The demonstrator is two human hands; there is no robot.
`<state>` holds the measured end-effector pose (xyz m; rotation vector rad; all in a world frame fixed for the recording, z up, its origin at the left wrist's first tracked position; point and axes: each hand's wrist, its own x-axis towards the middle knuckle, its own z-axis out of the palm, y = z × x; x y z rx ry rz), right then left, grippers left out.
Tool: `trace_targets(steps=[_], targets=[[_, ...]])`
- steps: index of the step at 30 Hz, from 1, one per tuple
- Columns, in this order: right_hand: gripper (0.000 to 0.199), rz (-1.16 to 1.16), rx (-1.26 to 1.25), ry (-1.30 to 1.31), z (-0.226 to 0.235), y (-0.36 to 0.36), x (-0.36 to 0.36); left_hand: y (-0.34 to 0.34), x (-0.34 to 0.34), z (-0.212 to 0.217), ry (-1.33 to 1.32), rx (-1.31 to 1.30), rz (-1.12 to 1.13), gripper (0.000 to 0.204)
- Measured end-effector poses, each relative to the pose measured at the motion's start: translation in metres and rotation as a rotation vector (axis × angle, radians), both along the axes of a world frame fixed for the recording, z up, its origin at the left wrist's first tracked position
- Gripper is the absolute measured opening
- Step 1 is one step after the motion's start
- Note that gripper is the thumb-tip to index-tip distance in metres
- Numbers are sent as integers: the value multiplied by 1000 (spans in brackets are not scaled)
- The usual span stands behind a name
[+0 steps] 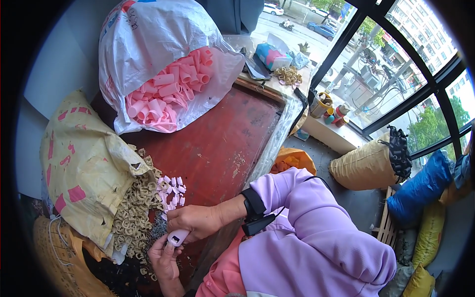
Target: The person assembles components by hand by inserting a small metal clip into a black plastic part. They then slide a pink plastic sleeve over the black part and set the completed unit aside before repeating the process.
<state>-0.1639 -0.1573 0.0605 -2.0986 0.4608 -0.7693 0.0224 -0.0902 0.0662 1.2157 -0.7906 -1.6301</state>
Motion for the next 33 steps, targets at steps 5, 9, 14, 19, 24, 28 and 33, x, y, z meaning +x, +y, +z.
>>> trace_targets(steps=[5,9,14,19,24,28,33], targets=[[39,-12,4,14,6,2,-1,-2,5,-1,-56,14,-68,34],[40,-46,-9,-8,5,7,10,2,0,8,50,24,79,36],[57,187,-21,25,27,-24,-17,-18,-12,13,79,-33,-2,43],[71,405,163,-73,19,-33,-3,-7,-12,18,150,-42,-12,48],[76,656,210,-102,21,-30,15,3,-10,12,187,-27,-2,50],[61,539,140,-60,24,-17,8,2,-17,7,254,71,-51,55],[33,-155,152,160,31,-7,-52,6,3,-3,183,136,-56,61]])
